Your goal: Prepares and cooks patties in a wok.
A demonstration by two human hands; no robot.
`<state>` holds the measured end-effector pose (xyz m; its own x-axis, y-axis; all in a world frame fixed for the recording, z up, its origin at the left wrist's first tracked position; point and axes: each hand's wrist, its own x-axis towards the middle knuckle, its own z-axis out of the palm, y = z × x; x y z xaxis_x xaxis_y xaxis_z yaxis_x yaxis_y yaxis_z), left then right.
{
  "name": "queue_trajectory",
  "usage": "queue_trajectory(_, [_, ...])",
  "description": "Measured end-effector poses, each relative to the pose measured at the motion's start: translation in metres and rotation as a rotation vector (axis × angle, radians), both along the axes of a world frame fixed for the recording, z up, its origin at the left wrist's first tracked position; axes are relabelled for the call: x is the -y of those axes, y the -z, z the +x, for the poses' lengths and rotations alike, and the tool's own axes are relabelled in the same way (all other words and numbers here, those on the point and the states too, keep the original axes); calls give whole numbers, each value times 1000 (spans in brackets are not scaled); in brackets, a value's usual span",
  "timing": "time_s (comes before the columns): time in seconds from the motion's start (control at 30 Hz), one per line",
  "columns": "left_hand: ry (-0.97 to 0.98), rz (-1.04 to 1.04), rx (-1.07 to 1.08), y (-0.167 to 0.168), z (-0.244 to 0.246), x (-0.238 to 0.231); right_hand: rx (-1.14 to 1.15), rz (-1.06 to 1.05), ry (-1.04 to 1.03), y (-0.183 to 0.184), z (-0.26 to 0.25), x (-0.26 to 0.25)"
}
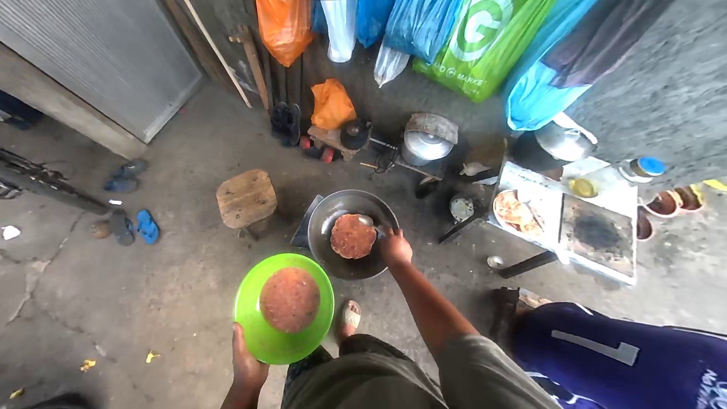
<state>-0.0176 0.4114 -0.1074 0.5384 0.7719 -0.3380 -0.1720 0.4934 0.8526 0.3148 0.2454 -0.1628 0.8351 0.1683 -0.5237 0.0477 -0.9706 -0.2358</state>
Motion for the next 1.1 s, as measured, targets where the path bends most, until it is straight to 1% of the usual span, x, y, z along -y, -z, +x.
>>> queue_trajectory(0.13, [4,10,27,2,1,-2,-65,-51,-82,-3,-19,10])
queue_trajectory(0.23, [7,17,33,2,3,-4,-60,-75,-96,-4,-25,19])
queue_trajectory(0.4, [29,7,40,3,9,-12,20,8,-90,-4,-32,30])
queue_trajectory(0.5, [50,-3,28,2,18,-17,-24,44,-42,-8,-38,32])
queue_trajectory(0.57, [62,-15,-9,-2,25,-20,-37,154,16,-21,-45,34])
queue_trajectory(0.63, [90,-36,-26,-7,31,-25,12,308,40,-40,-54,37])
queue_trajectory(0.7, [128,-48,-27,-9,38,-30,152,506,8,-61,-68,40])
queue_trajectory(0.77, [175,-49,-35,-13,46,-35,351,704,-68,-83,-87,41])
queue_trajectory(0.83, [226,-59,-32,-17,53,-39,493,788,-169,-102,-105,38])
queue_trajectory(0.87, [259,-52,-32,-20,56,-41,544,783,-225,-111,-114,36])
queue_trajectory(0.93, [318,-39,-34,-26,63,-44,632,703,-300,-122,-132,29])
queue_trajectory(1.03, [390,-51,-62,-40,73,-46,738,544,-284,-127,-154,19])
queue_trajectory(1.1, [442,-42,-102,-48,78,-47,761,447,-242,-125,-166,15])
